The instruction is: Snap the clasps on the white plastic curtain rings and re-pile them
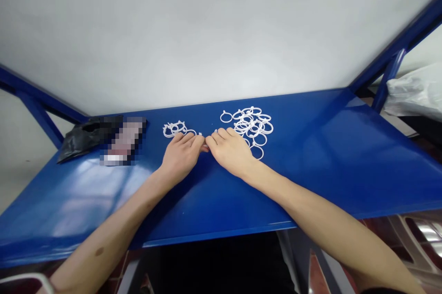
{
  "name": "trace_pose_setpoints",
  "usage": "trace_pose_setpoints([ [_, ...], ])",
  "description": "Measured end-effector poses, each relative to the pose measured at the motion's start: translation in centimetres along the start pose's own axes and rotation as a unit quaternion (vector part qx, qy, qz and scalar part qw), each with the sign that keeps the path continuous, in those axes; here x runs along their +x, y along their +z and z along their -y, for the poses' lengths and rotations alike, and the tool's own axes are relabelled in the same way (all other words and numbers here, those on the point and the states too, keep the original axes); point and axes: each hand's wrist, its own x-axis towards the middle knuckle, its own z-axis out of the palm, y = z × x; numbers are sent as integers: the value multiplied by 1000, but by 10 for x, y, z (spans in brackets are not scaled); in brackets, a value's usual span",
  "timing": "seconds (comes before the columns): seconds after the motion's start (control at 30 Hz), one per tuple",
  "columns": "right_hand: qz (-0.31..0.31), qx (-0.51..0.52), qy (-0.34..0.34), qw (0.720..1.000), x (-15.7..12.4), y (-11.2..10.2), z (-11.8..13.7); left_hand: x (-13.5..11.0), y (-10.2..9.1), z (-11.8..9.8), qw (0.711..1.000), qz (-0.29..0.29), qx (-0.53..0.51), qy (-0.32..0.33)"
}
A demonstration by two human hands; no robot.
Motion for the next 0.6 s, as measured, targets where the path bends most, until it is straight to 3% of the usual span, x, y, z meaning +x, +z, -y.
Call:
trace_pose_setpoints([
  [0.1,-3,39,0,999,0,2,-4,-1,3,5,1000,-14,3,7],
  [0.2,-42,125,-2,991,-4,-4,-23,-6,7,21,999,-30,-11,-13],
  [0.3,-80,167,98,978,-13,-20,-56,-12,10,38,998,-8,-7,-59],
  [0.37,-40,163,132,977,-22,-30,-79,-16,12,45,994,8,30,-106],
  [0.47,46,137,90,985,-33,-33,-101,-17,12,46,983,3,79,-167],
  [0.6,52,130,64,988,-38,-18,-104,-17,8,43,976,-29,93,-195],
])
